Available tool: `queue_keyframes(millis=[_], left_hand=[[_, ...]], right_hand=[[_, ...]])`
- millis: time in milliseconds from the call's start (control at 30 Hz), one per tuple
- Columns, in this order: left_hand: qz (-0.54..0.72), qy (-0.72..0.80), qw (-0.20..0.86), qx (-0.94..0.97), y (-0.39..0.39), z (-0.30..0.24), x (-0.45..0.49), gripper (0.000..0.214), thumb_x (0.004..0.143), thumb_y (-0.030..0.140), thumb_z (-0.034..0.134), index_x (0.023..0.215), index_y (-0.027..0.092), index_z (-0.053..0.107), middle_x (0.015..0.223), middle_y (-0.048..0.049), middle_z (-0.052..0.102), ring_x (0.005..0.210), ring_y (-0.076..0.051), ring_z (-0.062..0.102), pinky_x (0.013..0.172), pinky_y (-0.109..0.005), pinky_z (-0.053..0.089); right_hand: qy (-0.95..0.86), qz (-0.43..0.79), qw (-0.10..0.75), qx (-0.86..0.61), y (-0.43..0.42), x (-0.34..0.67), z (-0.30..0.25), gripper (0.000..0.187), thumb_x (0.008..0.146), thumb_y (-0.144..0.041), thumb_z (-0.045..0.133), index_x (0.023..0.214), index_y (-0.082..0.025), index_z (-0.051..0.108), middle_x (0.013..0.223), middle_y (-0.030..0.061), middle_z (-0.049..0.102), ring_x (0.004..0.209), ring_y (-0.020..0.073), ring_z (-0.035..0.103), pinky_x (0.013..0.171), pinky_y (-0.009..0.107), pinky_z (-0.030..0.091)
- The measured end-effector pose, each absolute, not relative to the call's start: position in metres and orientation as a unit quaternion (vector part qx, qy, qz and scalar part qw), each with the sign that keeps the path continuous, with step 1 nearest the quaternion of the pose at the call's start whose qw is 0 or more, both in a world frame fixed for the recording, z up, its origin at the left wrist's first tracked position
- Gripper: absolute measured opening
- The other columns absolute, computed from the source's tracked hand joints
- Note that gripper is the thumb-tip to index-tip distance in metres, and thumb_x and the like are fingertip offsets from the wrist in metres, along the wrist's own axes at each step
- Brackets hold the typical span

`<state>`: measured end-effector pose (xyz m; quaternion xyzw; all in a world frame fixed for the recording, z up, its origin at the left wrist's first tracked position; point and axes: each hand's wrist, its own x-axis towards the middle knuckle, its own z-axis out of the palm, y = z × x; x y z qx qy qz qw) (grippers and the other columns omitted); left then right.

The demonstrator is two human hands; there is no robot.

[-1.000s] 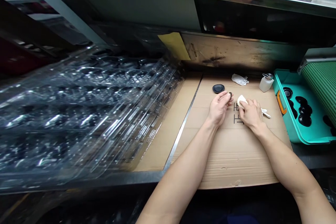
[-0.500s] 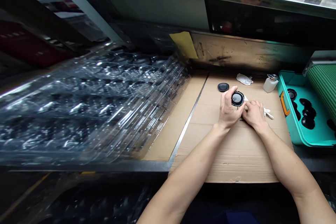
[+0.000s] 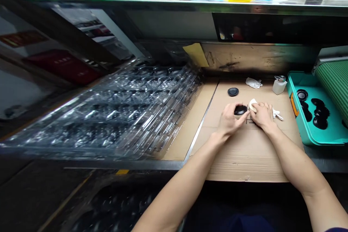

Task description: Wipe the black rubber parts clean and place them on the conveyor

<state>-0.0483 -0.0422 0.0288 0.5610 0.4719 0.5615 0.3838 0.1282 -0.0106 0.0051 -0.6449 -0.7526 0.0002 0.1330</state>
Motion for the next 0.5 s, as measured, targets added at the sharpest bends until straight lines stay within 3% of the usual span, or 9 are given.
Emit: queue_keyframes(millis=[100,167,267,367,433,500], left_hand=[[0.41,0.581,0.342,0.614,-0.035,0.02,-0.075,0.026,0.077,0.044,0.079,0.068,0.023,0.066,0.081,-0.0113,0.069,0.109,-0.036,0.065,0.103,-0.042,0.047],[0.281,0.634,0.278,0.664,-0.028,0.01,-0.094,0.031,0.081,0.054,0.07,0.072,0.024,0.067,0.082,-0.0128,0.071,0.108,-0.039,0.065,0.105,-0.047,0.045],[0.168,0.669,0.16,0.706,-0.021,-0.003,-0.111,0.05,0.087,0.064,0.053,0.099,0.02,0.071,0.118,-0.0202,0.071,0.128,-0.044,0.056,0.113,-0.055,0.039],[0.146,0.682,0.097,0.71,-0.02,-0.001,-0.104,0.07,0.088,0.066,0.048,0.135,0.015,0.06,0.157,-0.0266,0.045,0.149,-0.049,0.032,0.116,-0.067,0.031],[0.167,0.663,0.066,0.727,-0.018,0.013,-0.08,0.071,0.09,0.064,0.048,0.144,0.017,0.054,0.165,-0.0245,0.034,0.154,-0.049,0.023,0.117,-0.07,0.028],[0.216,0.597,0.047,0.771,-0.012,0.038,-0.04,0.065,0.092,0.059,0.048,0.143,0.02,0.054,0.163,-0.0205,0.038,0.153,-0.045,0.027,0.121,-0.066,0.026]], right_hand=[[-0.757,0.008,0.128,-0.64,-0.013,0.127,0.006,0.032,0.102,-0.04,0.049,0.12,-0.024,0.071,0.121,0.0133,0.07,0.115,0.0305,0.056,0.096,0.042,0.035],[-0.761,0.014,0.129,-0.636,-0.012,0.126,0.005,0.031,0.101,-0.039,0.05,0.119,-0.023,0.07,0.121,0.0126,0.07,0.114,0.0302,0.056,0.096,0.041,0.036],[-0.761,0.02,0.132,-0.635,-0.01,0.125,0.002,0.033,0.101,-0.04,0.051,0.121,-0.022,0.07,0.122,0.0135,0.069,0.116,0.0308,0.056,0.097,0.042,0.037],[-0.762,0.031,0.141,-0.631,-0.01,0.124,-0.002,0.034,0.101,-0.038,0.049,0.122,-0.019,0.069,0.123,0.0153,0.069,0.117,0.0313,0.056,0.099,0.044,0.037],[-0.765,0.043,0.152,-0.624,-0.01,0.123,-0.004,0.034,0.101,-0.037,0.049,0.121,-0.018,0.07,0.123,0.0158,0.069,0.118,0.0312,0.056,0.1,0.044,0.038],[-0.763,0.057,0.163,-0.623,-0.01,0.121,-0.004,0.035,0.1,-0.034,0.05,0.123,-0.016,0.069,0.124,0.0163,0.069,0.118,0.031,0.056,0.102,0.043,0.038]])
